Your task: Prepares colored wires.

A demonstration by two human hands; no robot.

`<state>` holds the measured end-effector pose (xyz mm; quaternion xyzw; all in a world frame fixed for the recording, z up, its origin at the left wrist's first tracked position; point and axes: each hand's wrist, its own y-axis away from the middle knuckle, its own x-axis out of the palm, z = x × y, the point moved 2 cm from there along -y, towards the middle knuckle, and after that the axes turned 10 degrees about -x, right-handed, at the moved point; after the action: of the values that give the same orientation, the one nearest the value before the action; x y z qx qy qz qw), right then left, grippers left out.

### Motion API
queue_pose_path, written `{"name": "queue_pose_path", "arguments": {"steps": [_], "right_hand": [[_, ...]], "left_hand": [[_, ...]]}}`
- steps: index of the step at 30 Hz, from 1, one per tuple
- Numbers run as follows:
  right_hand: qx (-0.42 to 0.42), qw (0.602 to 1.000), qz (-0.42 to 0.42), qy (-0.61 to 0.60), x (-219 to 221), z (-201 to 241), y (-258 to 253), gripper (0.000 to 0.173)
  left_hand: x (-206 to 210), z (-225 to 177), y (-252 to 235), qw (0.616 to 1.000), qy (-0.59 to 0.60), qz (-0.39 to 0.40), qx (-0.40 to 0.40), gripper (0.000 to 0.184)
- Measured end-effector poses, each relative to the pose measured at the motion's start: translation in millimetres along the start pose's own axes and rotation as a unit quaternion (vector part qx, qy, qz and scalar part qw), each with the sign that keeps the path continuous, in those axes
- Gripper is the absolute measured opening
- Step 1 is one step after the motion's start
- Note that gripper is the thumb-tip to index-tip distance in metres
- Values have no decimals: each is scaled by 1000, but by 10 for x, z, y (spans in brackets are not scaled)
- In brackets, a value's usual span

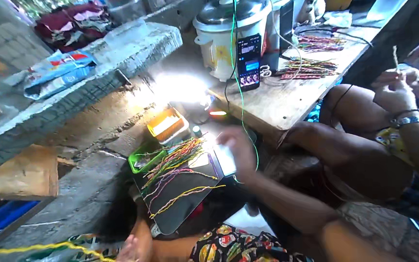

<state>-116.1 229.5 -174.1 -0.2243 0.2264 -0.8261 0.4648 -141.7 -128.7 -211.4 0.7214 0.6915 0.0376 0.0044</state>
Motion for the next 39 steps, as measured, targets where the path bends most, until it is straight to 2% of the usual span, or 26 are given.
{"name": "queue_pose_path", "arguments": {"steps": [2, 3, 5, 7, 9, 13, 16, 20, 23, 26, 30, 33, 36, 39], "right_hand": [[90, 960, 229, -135, 820, -53, 688, 43], [98, 936, 288, -177, 1123, -32, 921, 41], [76, 914, 332, -222, 1496, 29, 1198, 35], [63, 901, 358, -237, 1633, 130, 1275, 25], [57, 885, 404, -226, 1650, 296, 1269, 21], [-11, 868, 480, -124, 1578, 626, 1233, 20], [-34, 847, 527, -58, 1471, 835, 1236, 22], [17, 834, 549, -50, 1241, 1061, 1255, 26], [126, 815, 552, -125, 1108, 1142, 1313, 27], [231, 761, 529, -297, 1030, 1120, 1429, 22], [309, 667, 492, -466, 1003, 1048, 1605, 22], [302, 657, 483, -495, 916, 1008, 1624, 24], [228, 658, 465, -546, 866, 962, 1557, 21], [215, 642, 471, -565, 805, 932, 1502, 21]], "left_hand": [[255, 43, 93, 995, 64, 79, 23, 37], [324, 51, 137, 990, 90, 105, 31, 39], [318, 57, 225, 978, 129, 154, 55, 38], [231, -24, 344, 972, 122, 180, 88, 39], [198, -189, 484, 973, 108, 167, 117, 37], [204, -318, 777, 978, 93, 101, 157, 31], [210, -340, 943, 975, 49, 105, 188, 31], [324, -444, 1131, 971, 69, 147, 175, 33], [404, -500, 1205, 935, 177, 267, 149, 32], [459, -546, 1262, 876, 280, 368, 134, 25], [543, -568, 1343, 850, 305, 411, 123, 22], [534, -553, 1341, 880, 210, 399, 152, 27], [576, -553, 1402, 921, 84, 348, 150, 36], [634, -490, 1483, 949, 37, 288, 126, 30]]}}
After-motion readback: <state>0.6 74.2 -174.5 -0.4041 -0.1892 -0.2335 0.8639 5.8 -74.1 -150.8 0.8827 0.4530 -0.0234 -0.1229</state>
